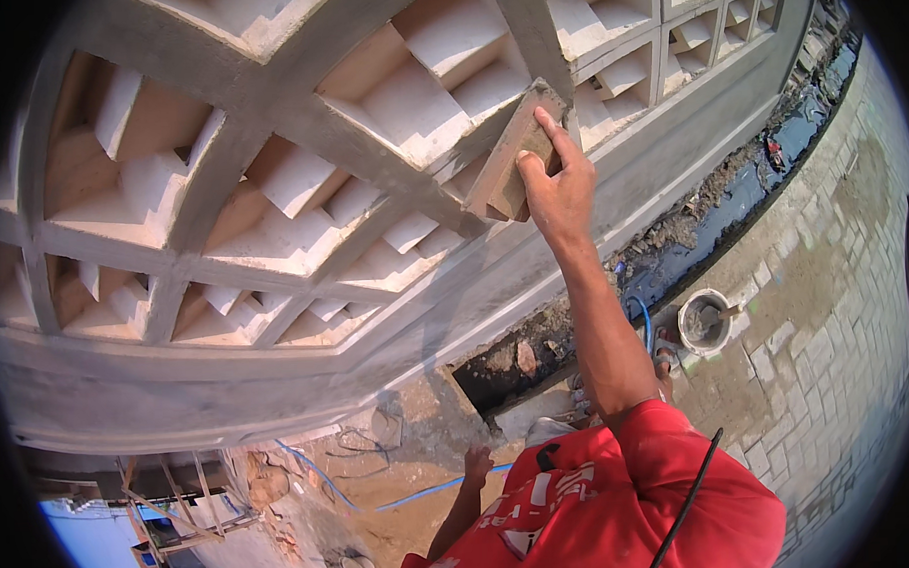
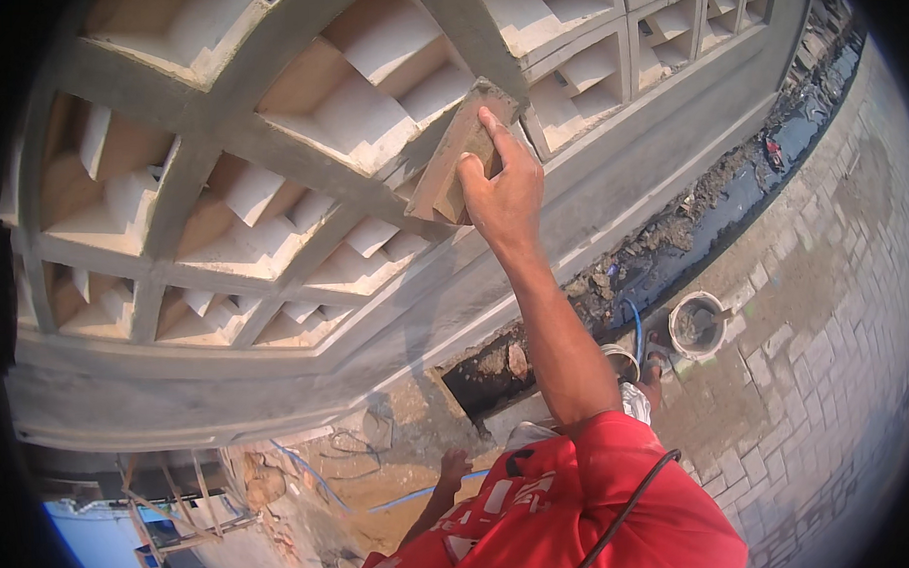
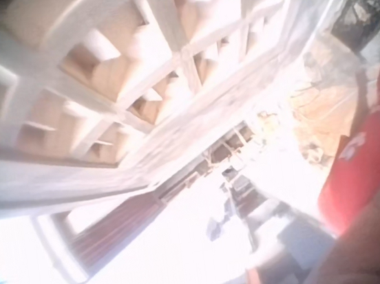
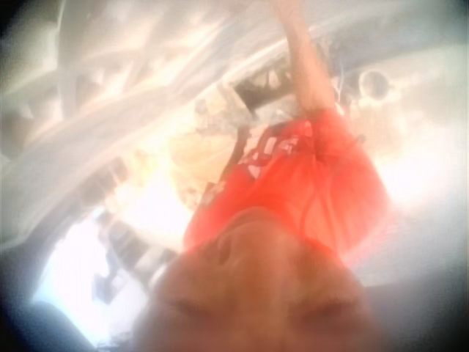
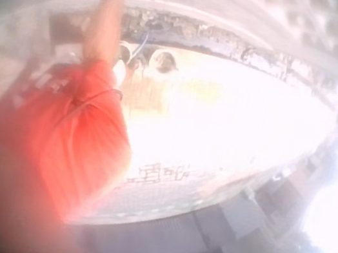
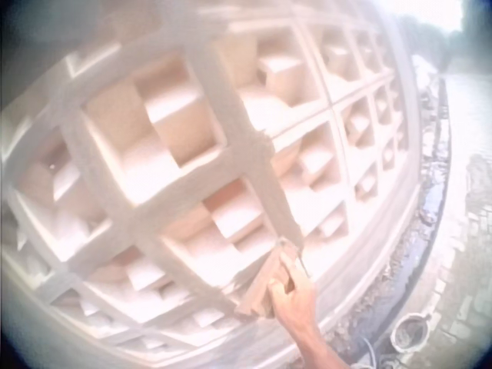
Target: The person uses a trowel to apply and smooth plaster onto a decorative lattice wall. They repeatedly dip the trowel into a bucket of plaster and work on different sections of the wall, smoothing the surface.
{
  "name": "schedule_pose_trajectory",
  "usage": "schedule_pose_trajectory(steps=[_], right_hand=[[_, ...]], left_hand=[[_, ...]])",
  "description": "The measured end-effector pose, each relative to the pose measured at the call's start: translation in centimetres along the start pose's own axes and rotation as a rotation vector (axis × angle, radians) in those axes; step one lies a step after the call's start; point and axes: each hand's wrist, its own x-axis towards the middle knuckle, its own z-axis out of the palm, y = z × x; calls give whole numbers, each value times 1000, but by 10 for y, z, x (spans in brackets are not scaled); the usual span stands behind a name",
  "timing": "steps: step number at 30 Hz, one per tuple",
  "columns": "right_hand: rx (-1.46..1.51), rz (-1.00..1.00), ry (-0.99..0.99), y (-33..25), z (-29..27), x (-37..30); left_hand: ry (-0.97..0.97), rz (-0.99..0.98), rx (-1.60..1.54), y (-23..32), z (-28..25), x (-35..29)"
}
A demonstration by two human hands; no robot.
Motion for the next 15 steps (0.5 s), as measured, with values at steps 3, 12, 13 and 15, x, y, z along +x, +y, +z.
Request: schedule_pose_trajectory(steps=[3, 12, 13, 15], right_hand=[[-14, 54, -25, -10, 23, -8], [352, 209, -390, -20, -17, -49], [458, 295, -416, -28, -37, -29], [709, 412, -446, -31, -66, 2]], left_hand=[[-26, -115, -315, 5, -8, 8], [-40, -19, -124, -21, 3, 18], [-39, 199, 68, -36, -3, 28], [-56, 185, 114, -42, 5, 42]])
